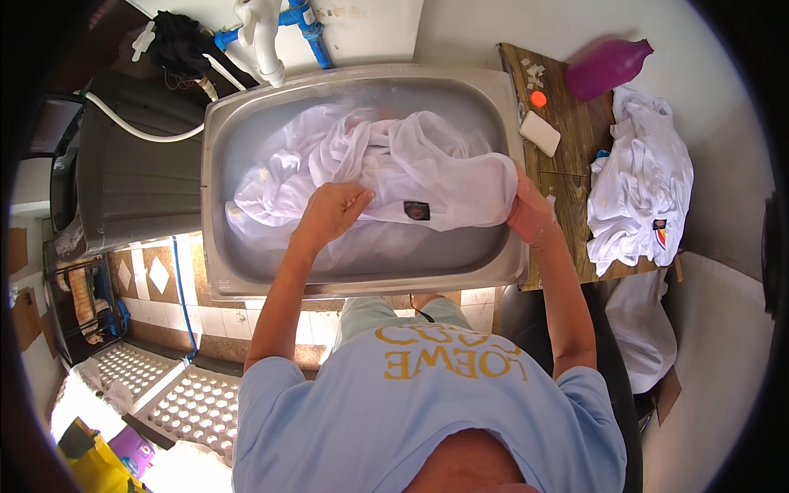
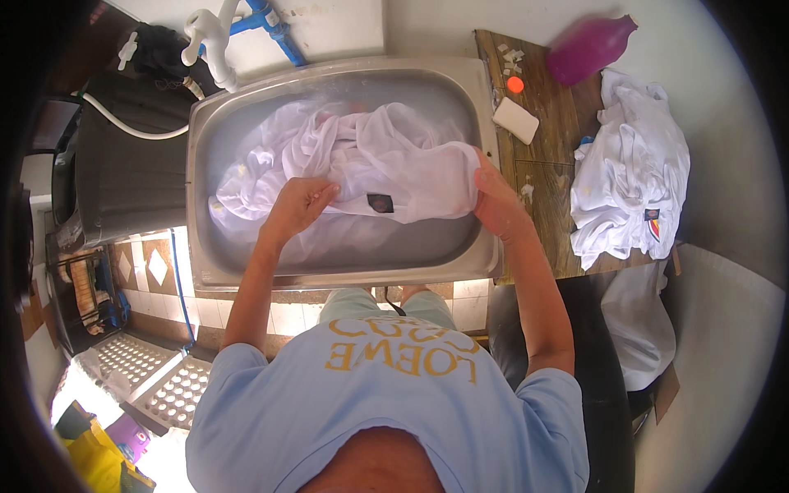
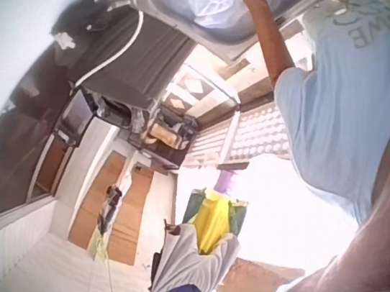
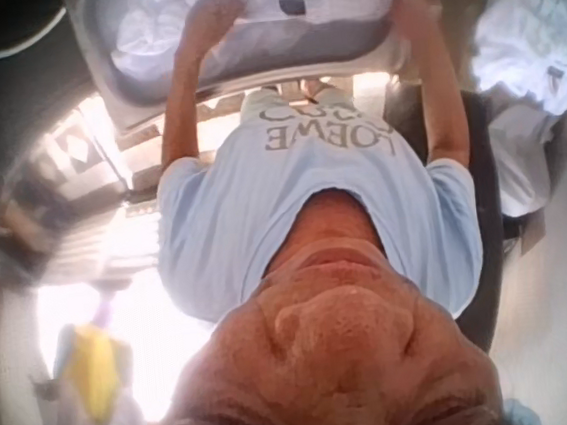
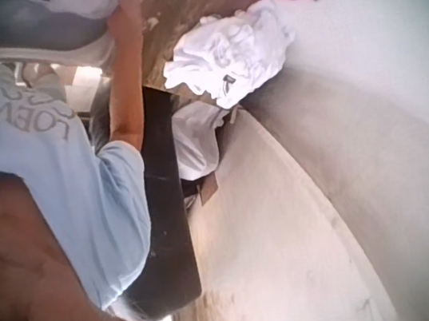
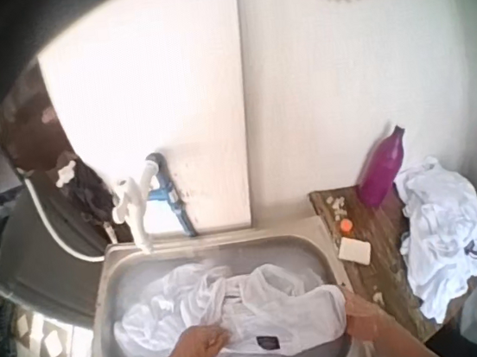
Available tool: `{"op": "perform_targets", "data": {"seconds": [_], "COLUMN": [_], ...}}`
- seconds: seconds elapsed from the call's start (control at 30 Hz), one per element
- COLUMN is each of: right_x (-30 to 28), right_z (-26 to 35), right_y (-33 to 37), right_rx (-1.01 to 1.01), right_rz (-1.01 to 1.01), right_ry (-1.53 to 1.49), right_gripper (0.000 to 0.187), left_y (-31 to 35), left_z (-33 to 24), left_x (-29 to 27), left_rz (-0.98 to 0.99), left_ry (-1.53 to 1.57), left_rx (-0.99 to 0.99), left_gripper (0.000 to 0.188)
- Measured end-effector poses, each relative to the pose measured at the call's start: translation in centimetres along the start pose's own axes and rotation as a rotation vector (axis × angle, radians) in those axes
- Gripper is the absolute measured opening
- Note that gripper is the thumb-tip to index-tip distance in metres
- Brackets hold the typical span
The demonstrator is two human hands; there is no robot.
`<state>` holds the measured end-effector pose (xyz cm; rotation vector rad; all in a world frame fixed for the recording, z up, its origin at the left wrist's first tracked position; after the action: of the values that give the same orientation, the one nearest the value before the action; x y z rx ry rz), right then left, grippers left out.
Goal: The person washes white garments by hand in a sink, using a bar of soap and liquid from a purple bottle, then places one garment into a washing machine.
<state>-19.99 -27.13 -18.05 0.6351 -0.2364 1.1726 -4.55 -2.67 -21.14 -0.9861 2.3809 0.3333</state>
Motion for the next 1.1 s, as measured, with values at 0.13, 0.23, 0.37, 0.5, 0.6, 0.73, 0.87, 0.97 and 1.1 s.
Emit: {"op": "perform_targets", "data": {"seconds": [0.13,0.23,0.37,0.5,0.6,0.73,0.87,0.97,1.1], "right_x": [-0.6,-1.0,2.4,3.3,2.9,2.2,2.5,2.4,-1.6], "right_z": [-2.3,-6.4,-4.4,2.1,3.4,-3.2,-1.4,6.2,2.7], "right_y": [3.1,5.3,6.3,7.8,8.3,6.6,3.4,5.6,5.3], "right_rx": [0.174,0.44,0.452,0.112,-0.028,0.329,0.118,-0.209,0.017], "right_rz": [-0.219,-0.166,-0.019,-0.102,0.175,0.149,0.174,0.14,-0.089], "right_ry": [0.031,0.552,0.728,0.372,0.049,-0.079,0.052,0.077,-0.145], "right_gripper": [0.058,0.048,0.041,0.043,0.049,0.057,0.058,0.053,0.053], "left_y": [0.7,0.8,2.3,3.7,4.6,5.6,5.4,6.6,6.5], "left_z": [0.4,0.4,2.2,3.6,3.0,2.2,2.7,0.7,1.2], "left_x": [-0.6,-1.4,-3.6,-3.6,-3.8,-2.4,-2.2,-6.4,-3.9], "left_rz": [-0.153,-0.201,-0.256,-0.294,-0.364,-0.505,-0.575,-0.725,-0.601], "left_ry": [-0.266,-0.397,-0.518,-0.5,-0.357,0.341,0.968,0.896,1.037], "left_rx": [-0.129,-0.064,-0.142,-0.233,-0.173,-0.117,-0.163,-0.143,-0.305], "left_gripper": [0.035,0.048,0.05,0.035,0.024,0.011,0.007,0.01,0.013]}}
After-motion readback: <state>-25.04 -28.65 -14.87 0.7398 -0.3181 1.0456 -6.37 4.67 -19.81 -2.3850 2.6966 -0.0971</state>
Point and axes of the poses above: each hand's wrist, its own y-axis away from the middle knuckle, its own x-axis out of the palm, z = x × y, the point moved 7 cm from there along -y, towards the middle knuckle, and after that the axes turned 5 degrees about -z, right-handed, at the moved point
